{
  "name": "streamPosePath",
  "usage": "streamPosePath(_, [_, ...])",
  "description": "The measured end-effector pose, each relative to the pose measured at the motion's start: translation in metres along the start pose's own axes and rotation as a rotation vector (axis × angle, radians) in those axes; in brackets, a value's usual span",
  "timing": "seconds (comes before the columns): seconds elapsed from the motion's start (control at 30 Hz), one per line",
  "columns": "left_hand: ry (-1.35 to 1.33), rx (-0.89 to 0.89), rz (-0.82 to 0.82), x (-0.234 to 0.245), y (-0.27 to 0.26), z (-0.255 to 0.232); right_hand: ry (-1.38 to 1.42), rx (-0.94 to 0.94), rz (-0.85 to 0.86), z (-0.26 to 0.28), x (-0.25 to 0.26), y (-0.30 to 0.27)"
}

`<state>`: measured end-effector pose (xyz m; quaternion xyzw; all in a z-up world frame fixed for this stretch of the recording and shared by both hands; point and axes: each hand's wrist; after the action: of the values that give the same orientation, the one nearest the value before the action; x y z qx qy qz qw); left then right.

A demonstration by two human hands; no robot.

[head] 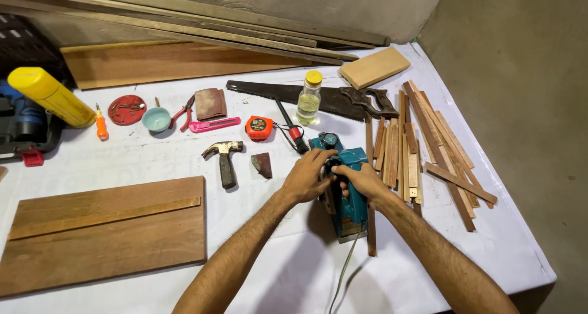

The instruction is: Hammering nails into a wooden structure, measuring wood, and using an electric planer to smooth a wooden piece.

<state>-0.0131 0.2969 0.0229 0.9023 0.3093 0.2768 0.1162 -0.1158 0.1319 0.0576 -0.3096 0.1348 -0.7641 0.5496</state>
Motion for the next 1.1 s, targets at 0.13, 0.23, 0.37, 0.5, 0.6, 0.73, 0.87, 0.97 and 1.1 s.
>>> streamPosePath(0.13, [0.013, 0.038, -0.003, 0.008, -0.008, -0.006, 0.017, 0.079, -0.074, 0.0, -0.007, -0.002])
streamPosePath(0.23, [0.023, 0.084, -0.013, 0.028, -0.019, -0.005, -0.007, 0.055, -0.127, 0.009, -0.007, -0.012])
streamPosePath(0.37, [0.075, -0.008, -0.094, 0.066, -0.05, 0.015, -0.082, 0.106, -0.098, 0.013, -0.004, -0.028])
streamPosePath(0.5, [0.172, 0.067, -0.195, 0.118, -0.092, 0.033, -0.337, 0.204, -0.064, 0.02, -0.007, -0.05])
streamPosePath(0.6, [0.378, 0.092, -0.197, 0.168, -0.132, 0.063, -0.485, 0.207, 0.009, 0.029, -0.02, -0.06])
streamPosePath(0.73, [0.487, 0.289, -0.226, 0.22, -0.198, 0.071, -0.58, 0.194, 0.117, 0.04, -0.052, -0.066])
streamPosePath(0.87, [0.6, 0.443, -0.312, 0.239, -0.253, 0.072, -0.698, 0.265, 0.227, 0.056, -0.097, -0.067])
streamPosePath(0.97, [0.595, 0.491, -0.323, 0.242, -0.276, 0.065, -0.829, 0.337, 0.285, 0.057, -0.125, -0.049])
streamPosePath(1.1, [0.484, 0.449, -0.311, 0.238, -0.297, 0.056, -0.91, 0.412, 0.37, 0.067, -0.158, -0.04])
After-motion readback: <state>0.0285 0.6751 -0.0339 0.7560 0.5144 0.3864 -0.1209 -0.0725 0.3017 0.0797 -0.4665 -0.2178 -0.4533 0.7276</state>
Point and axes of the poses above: each hand's wrist, its own y-axis towards the middle knuckle, its own x-axis out of the back of the hand, z = x × y, and after that the axes turned 15 degrees about -y, right-handed
